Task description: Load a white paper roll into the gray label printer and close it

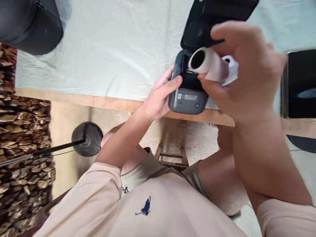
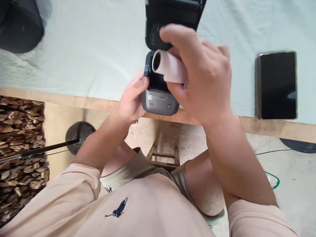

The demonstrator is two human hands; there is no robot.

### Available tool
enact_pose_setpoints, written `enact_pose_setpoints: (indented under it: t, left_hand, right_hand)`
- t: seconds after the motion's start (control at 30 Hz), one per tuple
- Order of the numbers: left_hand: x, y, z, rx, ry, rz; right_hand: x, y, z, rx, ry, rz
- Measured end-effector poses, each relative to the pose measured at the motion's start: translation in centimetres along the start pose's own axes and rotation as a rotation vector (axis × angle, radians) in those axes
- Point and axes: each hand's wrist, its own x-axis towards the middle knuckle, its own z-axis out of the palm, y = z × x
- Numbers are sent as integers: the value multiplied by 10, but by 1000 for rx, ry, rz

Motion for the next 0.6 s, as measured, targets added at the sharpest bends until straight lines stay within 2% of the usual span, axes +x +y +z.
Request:
enact_pose_setpoints:
  t: [0.03,0.1,0.17,0.27,0.33,0.43,0.5,0.53,0.6]
  left_hand:
    - [-1,0,2,10,26,-12]
    - [-3,1,4,25,68,-28]
    - [-5,1,5,26,76,-17]
    - [-5,1,3,43,20,8]
    - [-4,1,0,57,-28,27]
    - [-2,1,-5,19,-49,48]
    - [-2,1,-7,-4,-42,47]
    - [-2,1,-7,0,-39,48]
    - [-3,1,-7,32,-41,51]
  right_hand:
    - [0,-1,3,-82,-25,-5]
    - [1,-1,7,-192,-66,74]
    - [2,0,8,-194,-88,80]
    - [0,-1,7,-87,-38,-55]
    - [-3,-3,6,-100,9,-145]
    - [-7,-3,5,-128,-41,-286]
    - [-9,-1,6,-40,-78,-388]
    - [-9,0,7,33,-65,-416]
    - [-10,3,9,169,68,-363]
